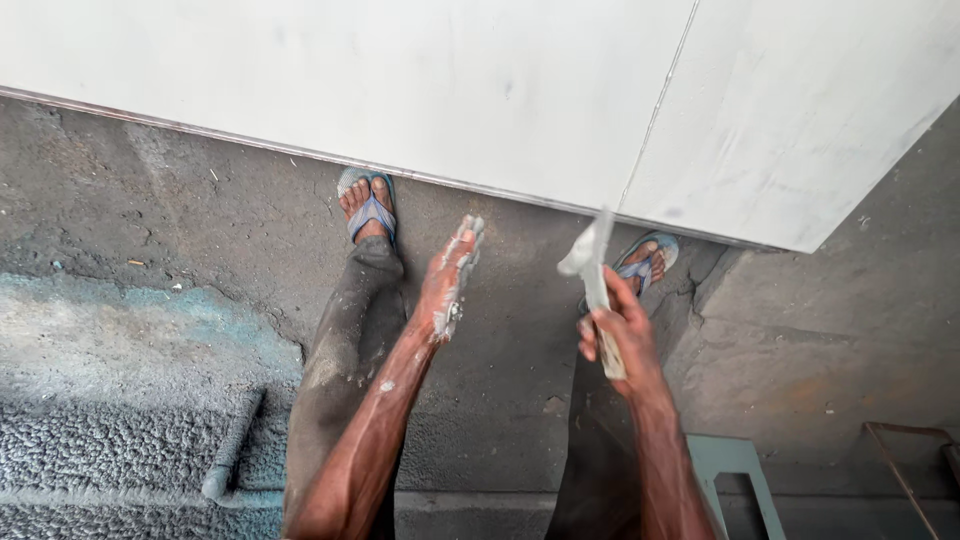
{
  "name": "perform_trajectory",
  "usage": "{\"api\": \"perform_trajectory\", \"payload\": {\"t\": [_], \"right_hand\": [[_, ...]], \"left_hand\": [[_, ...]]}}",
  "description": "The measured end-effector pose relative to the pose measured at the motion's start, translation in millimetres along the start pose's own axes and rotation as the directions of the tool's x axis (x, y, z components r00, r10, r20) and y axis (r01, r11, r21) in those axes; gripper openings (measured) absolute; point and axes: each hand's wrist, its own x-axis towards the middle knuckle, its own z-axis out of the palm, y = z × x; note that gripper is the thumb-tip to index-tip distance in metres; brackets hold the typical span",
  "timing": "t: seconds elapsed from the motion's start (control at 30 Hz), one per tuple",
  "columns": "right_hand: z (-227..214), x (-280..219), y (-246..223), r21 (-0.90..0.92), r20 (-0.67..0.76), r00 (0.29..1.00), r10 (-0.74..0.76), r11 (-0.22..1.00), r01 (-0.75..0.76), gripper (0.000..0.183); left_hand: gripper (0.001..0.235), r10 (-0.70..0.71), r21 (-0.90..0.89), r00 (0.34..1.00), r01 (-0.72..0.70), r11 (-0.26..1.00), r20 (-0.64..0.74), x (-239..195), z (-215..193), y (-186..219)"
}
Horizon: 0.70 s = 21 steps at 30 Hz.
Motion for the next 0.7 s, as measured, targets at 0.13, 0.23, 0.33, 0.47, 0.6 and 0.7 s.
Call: {"api": "perform_trajectory", "payload": {"t": [0.13,0.23,0.33,0.47,0.6,0.7], "right_hand": [[-23.5,-67.9,-36.3,0.704,0.516,0.827,-0.221,0.66,-0.263,0.077],[-38.7,-99.8,-65.0,0.669,0.423,0.852,-0.309,0.74,-0.063,0.077],[-36.9,-119.5,-96.7,0.362,0.339,0.882,-0.326,0.911,0.198,0.078],[-10.2,-131.5,-101.2,-0.478,0.387,0.727,-0.567,0.551,0.684,0.079],[-7.3,-129.2,-90.0,-0.587,0.458,0.573,-0.679,0.253,0.769,0.08],[-30.9,-123.2,-86.1,-0.574,0.451,0.681,-0.577,0.398,0.716,0.08]], "left_hand": [[0.079,-0.05,-0.511,0.874,0.328,0.794,0.483,1.3,57.5,2.5],[0.077,0.062,-0.673,0.744,0.563,0.48,0.666,-24.7,104.8,1.4],[0.073,0.195,-0.785,0.767,0.558,0.269,0.611,-47.6,147.6,12.0],[0.08,0.12,-0.901,0.961,0.183,0.394,0.248,-57.1,206.8,29.5],[0.08,0.286,-0.895,0.955,-0.058,0.443,0.08,-65.8,227.6,67.0],[0.085,0.464,-0.927,0.881,-0.094,0.362,0.091,-86.0,222.2,86.8]]}}
